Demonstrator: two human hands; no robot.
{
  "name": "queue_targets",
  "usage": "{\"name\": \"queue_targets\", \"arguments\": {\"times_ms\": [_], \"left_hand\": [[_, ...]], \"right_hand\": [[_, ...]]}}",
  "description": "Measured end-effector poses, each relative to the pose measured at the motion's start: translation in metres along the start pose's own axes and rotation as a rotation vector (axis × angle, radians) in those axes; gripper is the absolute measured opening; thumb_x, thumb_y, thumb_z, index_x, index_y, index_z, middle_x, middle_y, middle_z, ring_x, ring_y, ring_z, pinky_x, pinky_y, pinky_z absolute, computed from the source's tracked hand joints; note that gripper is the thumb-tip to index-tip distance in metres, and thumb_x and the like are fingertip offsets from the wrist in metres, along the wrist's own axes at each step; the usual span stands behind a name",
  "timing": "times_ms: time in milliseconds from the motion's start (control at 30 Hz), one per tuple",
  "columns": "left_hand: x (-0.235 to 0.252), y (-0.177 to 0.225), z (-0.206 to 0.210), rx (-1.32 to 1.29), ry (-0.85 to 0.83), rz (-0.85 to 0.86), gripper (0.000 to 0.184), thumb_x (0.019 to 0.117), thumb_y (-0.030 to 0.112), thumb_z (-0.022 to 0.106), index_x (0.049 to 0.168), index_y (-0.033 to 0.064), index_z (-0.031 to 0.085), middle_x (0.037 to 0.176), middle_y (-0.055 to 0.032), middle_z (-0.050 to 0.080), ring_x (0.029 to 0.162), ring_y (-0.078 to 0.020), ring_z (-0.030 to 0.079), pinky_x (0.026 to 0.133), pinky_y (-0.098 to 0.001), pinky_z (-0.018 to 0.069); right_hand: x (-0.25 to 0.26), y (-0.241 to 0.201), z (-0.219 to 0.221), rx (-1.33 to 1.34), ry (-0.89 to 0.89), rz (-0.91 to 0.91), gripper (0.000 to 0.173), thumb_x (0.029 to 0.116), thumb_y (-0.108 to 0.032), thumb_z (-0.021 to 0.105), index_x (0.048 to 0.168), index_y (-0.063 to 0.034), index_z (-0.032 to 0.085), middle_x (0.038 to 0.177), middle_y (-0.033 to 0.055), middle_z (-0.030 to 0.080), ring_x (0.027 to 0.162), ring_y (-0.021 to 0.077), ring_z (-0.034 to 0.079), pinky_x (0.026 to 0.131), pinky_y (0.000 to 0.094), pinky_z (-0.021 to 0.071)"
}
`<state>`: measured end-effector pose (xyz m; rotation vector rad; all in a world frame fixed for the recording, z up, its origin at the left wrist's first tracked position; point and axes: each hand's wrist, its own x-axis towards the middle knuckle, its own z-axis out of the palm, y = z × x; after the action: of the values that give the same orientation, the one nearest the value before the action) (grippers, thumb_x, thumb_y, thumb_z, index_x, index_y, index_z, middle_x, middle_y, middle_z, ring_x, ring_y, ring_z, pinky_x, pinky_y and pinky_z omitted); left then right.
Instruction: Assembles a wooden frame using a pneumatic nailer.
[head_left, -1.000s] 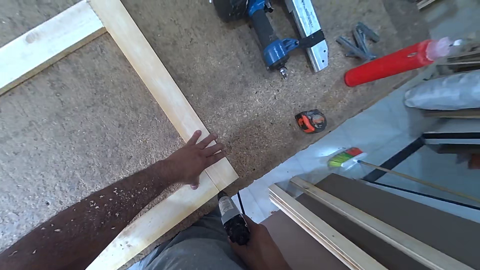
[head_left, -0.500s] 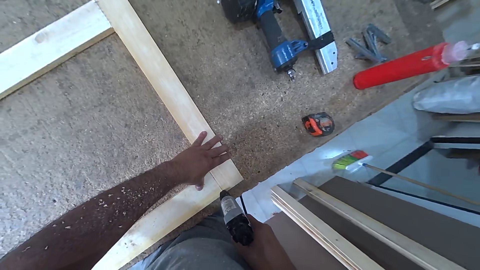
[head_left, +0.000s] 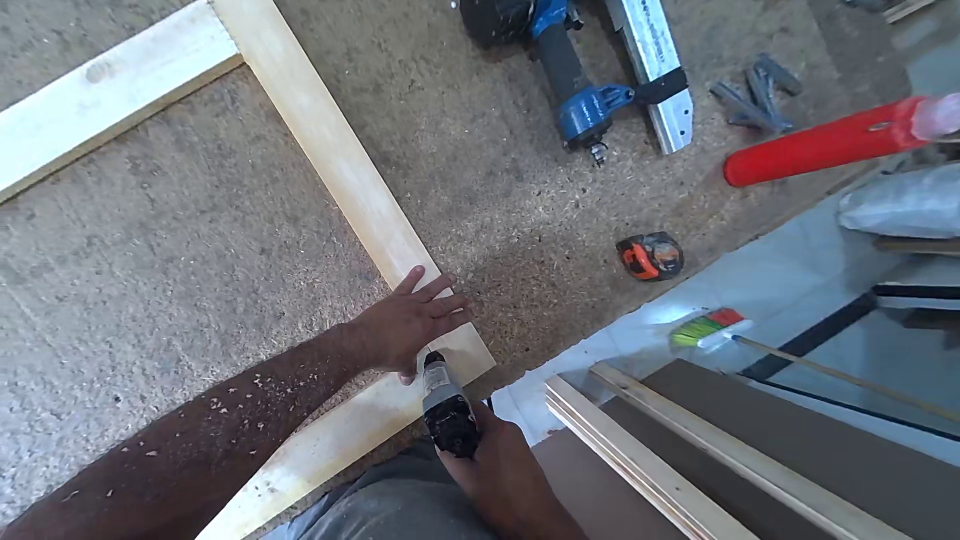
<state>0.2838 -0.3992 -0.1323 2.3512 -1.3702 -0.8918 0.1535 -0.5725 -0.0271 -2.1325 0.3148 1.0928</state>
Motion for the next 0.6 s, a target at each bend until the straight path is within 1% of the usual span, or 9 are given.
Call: {"name": "queue_targets", "arguments": {"times_ms": [67, 133, 233, 333, 367, 433, 467, 567, 600], "left_hand": [[0.000, 0.000, -0.001, -0.002, -0.003, 0.002, 0.123, 0.0563, 0.041, 0.099, 0.161, 0.0255, 0.037, 0.169, 0.0008, 0.028, 0.160, -0.0301, 0.008, 0.124, -0.0677, 0.0002], [0.000, -0.001, -0.001, -0.001, -0.010, 0.004, 0.123, 0.0569, 0.042, 0.099, 0.161, 0.0257, 0.035, 0.170, 0.0006, 0.027, 0.160, -0.0301, 0.007, 0.124, -0.0674, 0.0003], [0.000, -0.001, -0.001, 0.004, -0.019, 0.004, 0.123, 0.0577, 0.042, 0.099, 0.162, 0.0255, 0.034, 0.170, -0.0001, 0.026, 0.160, -0.0303, 0.006, 0.124, -0.0669, 0.0002], [0.000, -0.001, 0.000, 0.002, -0.007, 0.007, 0.124, 0.0572, 0.042, 0.099, 0.162, 0.0256, 0.035, 0.170, 0.0000, 0.027, 0.160, -0.0301, 0.006, 0.124, -0.0669, 0.0000], [0.001, -0.001, 0.000, 0.000, -0.006, 0.004, 0.123, 0.0573, 0.042, 0.099, 0.161, 0.0259, 0.035, 0.170, 0.0003, 0.027, 0.160, -0.0299, 0.006, 0.124, -0.0668, -0.0001], [0.001, -0.001, -0.001, -0.004, -0.022, -0.003, 0.124, 0.0578, 0.044, 0.098, 0.162, 0.0264, 0.034, 0.170, 0.0009, 0.026, 0.160, -0.0291, 0.006, 0.124, -0.0664, -0.0006], [0.001, -0.001, -0.002, -0.009, -0.026, -0.006, 0.124, 0.0574, 0.044, 0.098, 0.162, 0.0267, 0.033, 0.170, 0.0009, 0.026, 0.160, -0.0289, 0.005, 0.124, -0.0663, -0.0006], [0.000, -0.001, -0.002, -0.005, -0.020, -0.002, 0.125, 0.0565, 0.046, 0.098, 0.162, 0.0271, 0.033, 0.170, 0.0009, 0.026, 0.160, -0.0295, 0.006, 0.124, -0.0668, 0.0000], [0.001, 0.000, -0.001, -0.010, -0.006, -0.001, 0.124, 0.0557, 0.045, 0.099, 0.161, 0.0266, 0.035, 0.169, 0.0009, 0.028, 0.160, -0.0298, 0.007, 0.124, -0.0671, 0.0012]], "right_hand": [[0.000, -0.002, 0.000, 0.002, 0.018, -0.006, 0.055, 0.0894, -0.039, 0.067, 0.135, -0.0094, 0.061, 0.098, 0.0064, 0.074, 0.089, 0.0194, 0.072, 0.078, 0.0443, 0.0598], [0.000, -0.004, -0.002, 0.005, 0.015, 0.008, 0.051, 0.0895, -0.039, 0.067, 0.130, -0.0095, 0.063, 0.096, 0.0061, 0.073, 0.088, 0.0190, 0.072, 0.077, 0.0433, 0.0595], [0.002, -0.009, -0.006, -0.015, -0.030, 0.071, 0.048, 0.0887, -0.039, 0.068, 0.127, -0.0105, 0.063, 0.098, 0.0066, 0.072, 0.091, 0.0202, 0.072, 0.080, 0.0442, 0.0591], [-0.001, -0.008, -0.004, -0.018, -0.014, 0.063, 0.054, 0.0890, -0.040, 0.069, 0.133, -0.0092, 0.062, 0.100, 0.0074, 0.073, 0.092, 0.0203, 0.072, 0.081, 0.0437, 0.0594], [-0.002, -0.007, -0.002, -0.012, 0.008, 0.051, 0.053, 0.0887, -0.039, 0.069, 0.131, -0.0085, 0.063, 0.098, 0.0073, 0.073, 0.091, 0.0200, 0.072, 0.080, 0.0433, 0.0597], [-0.006, -0.002, 0.000, 0.006, 0.031, 0.059, 0.045, 0.0878, -0.038, 0.070, 0.122, -0.0085, 0.065, 0.093, 0.0063, 0.072, 0.086, 0.0190, 0.072, 0.076, 0.0425, 0.0596], [-0.008, 0.000, 0.001, 0.008, 0.029, 0.072, 0.045, 0.0876, -0.038, 0.071, 0.121, -0.0083, 0.065, 0.092, 0.0063, 0.072, 0.086, 0.0190, 0.072, 0.076, 0.0424, 0.0595], [-0.012, 0.005, 0.000, 0.004, 0.003, 0.099, 0.049, 0.0871, -0.038, 0.072, 0.126, -0.0089, 0.064, 0.095, 0.0070, 0.073, 0.087, 0.0197, 0.072, 0.078, 0.0433, 0.0594], [-0.012, 0.007, 0.000, 0.010, -0.004, 0.111, 0.049, 0.0866, -0.036, 0.073, 0.126, -0.0081, 0.064, 0.096, 0.0084, 0.073, 0.088, 0.0213, 0.072, 0.079, 0.0449, 0.0593]]}}
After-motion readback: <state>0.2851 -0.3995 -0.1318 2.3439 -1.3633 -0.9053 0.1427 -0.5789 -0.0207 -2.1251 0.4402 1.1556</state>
